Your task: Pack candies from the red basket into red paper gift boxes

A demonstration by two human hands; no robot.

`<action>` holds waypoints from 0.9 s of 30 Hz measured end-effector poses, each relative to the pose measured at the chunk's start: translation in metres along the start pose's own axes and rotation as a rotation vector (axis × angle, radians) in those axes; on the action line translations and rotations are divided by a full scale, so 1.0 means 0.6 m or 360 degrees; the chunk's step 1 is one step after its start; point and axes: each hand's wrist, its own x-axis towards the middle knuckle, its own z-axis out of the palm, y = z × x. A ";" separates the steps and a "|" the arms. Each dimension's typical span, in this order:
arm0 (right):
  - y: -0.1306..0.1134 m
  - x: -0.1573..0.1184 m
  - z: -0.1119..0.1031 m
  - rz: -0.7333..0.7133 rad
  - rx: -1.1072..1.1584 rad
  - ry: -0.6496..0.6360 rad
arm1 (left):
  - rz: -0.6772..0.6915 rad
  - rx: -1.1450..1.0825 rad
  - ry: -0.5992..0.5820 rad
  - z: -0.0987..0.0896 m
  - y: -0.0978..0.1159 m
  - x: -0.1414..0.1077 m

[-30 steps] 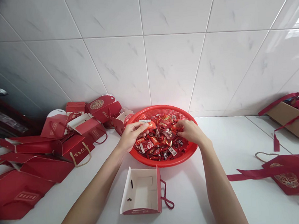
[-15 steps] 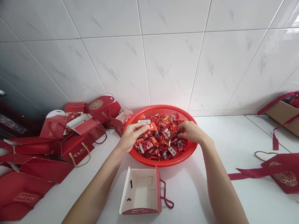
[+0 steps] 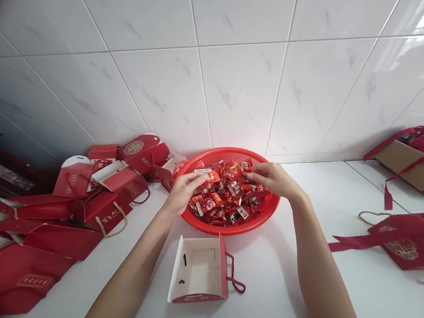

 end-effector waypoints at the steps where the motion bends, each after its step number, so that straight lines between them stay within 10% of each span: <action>1: 0.001 0.000 0.000 -0.0009 0.0023 0.0008 | -0.0005 0.0001 0.0004 0.000 -0.001 0.000; 19: 0.008 0.016 0.018 0.0033 -0.0421 0.0163 | 0.0017 0.0000 -0.0050 -0.002 -0.006 0.003; 27: -0.016 0.001 0.014 0.0223 -0.0476 -0.0402 | 0.0037 0.0011 -0.0061 -0.002 -0.007 0.003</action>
